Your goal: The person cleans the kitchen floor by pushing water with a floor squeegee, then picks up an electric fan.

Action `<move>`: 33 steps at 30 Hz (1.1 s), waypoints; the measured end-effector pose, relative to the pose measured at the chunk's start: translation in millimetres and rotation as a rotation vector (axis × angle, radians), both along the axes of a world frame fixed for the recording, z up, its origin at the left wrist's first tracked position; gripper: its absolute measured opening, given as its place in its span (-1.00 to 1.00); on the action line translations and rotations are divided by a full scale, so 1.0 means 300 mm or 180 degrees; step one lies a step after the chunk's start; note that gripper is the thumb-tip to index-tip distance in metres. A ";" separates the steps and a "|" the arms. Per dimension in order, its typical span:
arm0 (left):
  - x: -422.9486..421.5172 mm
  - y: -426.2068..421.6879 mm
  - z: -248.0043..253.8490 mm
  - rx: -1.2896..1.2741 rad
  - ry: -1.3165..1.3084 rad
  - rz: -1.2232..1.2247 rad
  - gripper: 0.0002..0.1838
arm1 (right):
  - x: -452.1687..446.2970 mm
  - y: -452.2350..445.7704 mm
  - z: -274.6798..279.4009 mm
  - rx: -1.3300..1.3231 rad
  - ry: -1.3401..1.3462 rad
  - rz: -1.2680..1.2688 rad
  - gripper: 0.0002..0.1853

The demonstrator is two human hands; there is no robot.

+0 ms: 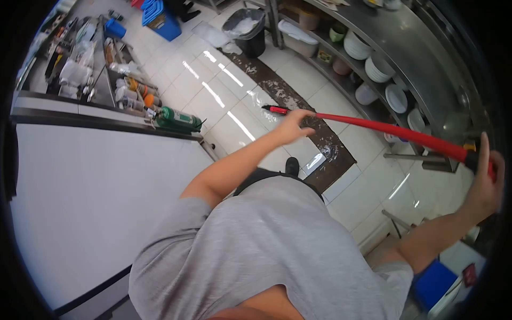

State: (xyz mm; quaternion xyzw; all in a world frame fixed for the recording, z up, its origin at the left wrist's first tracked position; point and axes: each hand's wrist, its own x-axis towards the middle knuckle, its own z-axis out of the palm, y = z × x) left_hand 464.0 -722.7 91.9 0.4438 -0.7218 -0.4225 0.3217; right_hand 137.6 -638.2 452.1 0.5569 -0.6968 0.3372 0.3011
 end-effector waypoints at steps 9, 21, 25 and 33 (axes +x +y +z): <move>0.926 0.601 -0.467 0.2394 -0.2570 0.1329 -0.66 | -0.099 -0.597 0.054 0.2669 0.2083 -0.1280 -0.56; 1.281 0.523 -0.705 0.3140 -0.0826 0.2253 -0.65 | 0.467 -0.462 -1.405 0.6996 -0.2923 -0.0228 -0.54; 1.535 0.285 -0.589 0.2411 -0.0976 0.2548 -0.66 | 0.738 -0.488 -1.513 0.6740 -0.3545 0.0310 -0.60; 1.869 -0.210 -0.038 0.0783 -0.0283 0.3410 -0.75 | 0.954 -0.781 -1.557 0.6230 -0.3822 0.0665 -0.71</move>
